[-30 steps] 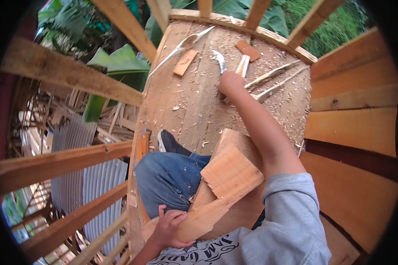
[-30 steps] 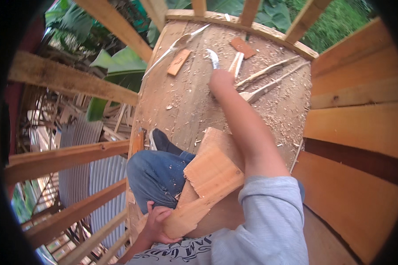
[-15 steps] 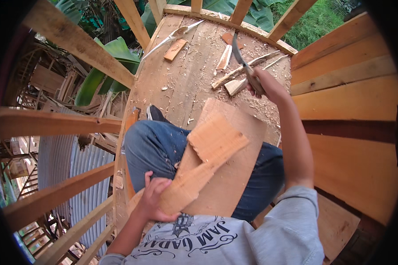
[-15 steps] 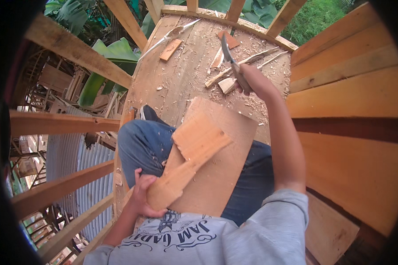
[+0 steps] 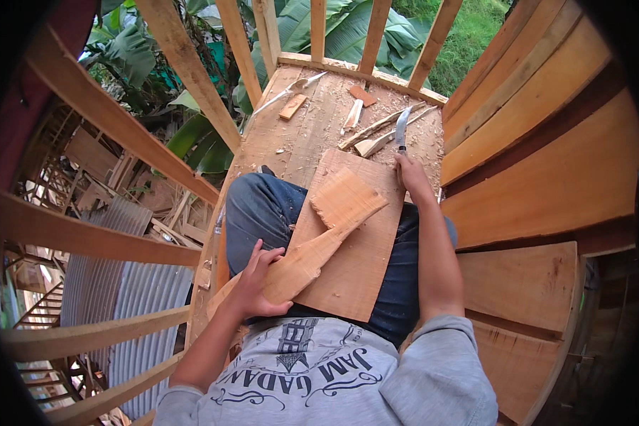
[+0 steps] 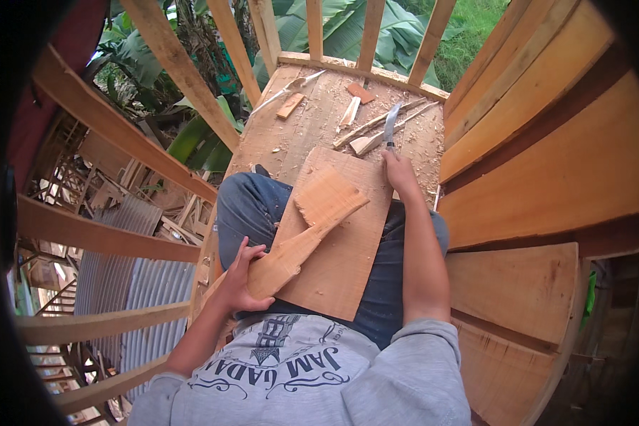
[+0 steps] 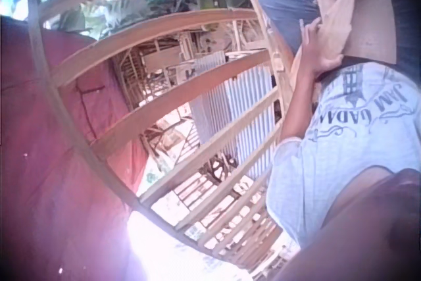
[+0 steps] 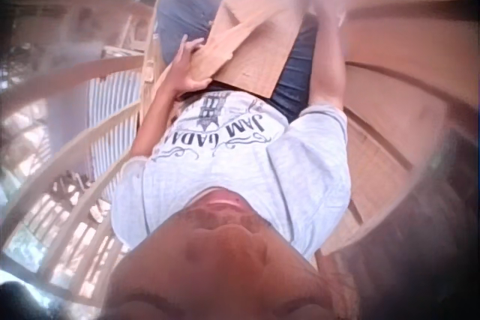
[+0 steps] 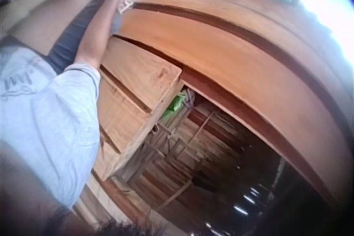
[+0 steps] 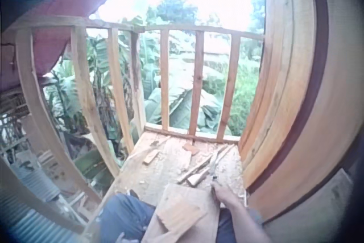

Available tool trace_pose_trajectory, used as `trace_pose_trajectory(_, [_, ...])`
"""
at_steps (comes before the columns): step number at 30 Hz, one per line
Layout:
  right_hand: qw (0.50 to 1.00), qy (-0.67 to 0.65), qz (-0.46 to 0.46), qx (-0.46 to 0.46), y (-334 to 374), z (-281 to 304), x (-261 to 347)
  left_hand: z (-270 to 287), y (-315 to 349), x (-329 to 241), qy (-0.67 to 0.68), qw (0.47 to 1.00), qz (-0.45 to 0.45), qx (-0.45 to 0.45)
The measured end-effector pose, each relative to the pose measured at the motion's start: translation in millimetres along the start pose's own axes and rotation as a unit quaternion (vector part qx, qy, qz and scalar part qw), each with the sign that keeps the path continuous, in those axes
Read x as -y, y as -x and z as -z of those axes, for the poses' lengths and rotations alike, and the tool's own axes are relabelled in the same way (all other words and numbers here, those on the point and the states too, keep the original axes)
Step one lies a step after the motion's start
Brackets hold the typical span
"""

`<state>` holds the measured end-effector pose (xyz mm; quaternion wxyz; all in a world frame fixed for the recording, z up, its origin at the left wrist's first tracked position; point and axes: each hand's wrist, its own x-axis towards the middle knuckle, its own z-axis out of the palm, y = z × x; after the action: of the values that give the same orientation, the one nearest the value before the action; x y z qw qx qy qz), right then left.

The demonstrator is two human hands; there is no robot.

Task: The person sits cross-legged on a wooden floor and uses a curved knife to carve and shape a piece of wood held on their lap. They repeatedly scrape the wood surface to remove shavings and occasionally pause to clear debris from the floor.

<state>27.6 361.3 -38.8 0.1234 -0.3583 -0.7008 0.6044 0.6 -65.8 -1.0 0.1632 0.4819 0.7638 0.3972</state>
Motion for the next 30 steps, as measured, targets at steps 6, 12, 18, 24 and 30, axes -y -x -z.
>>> trace_pose_trajectory(6, [0.996, -0.014, 0.068, -0.05, 31, 1, -4, -8, 30, -3, 0.029, 0.999, -0.002, -0.023])
trace_pose_trajectory(12, [0.98, -0.052, 0.152, -0.119, 53, 0, 12, -14, 43, -2, 0.002, 0.997, -0.054, -0.058])
trace_pose_trajectory(18, [0.958, -0.135, 0.213, -0.134, 80, -9, 33, -8, 52, -21, 0.001, 0.992, -0.096, -0.076])
trace_pose_trajectory(24, [0.937, -0.203, 0.242, -0.15, 83, 15, 1, -6, 50, -34, 0.01, 0.989, -0.118, -0.084])
trace_pose_trajectory(30, [0.958, -0.149, 0.206, -0.136, 77, 9, -12, -6, 30, -22, 0.049, 0.988, -0.124, -0.078])
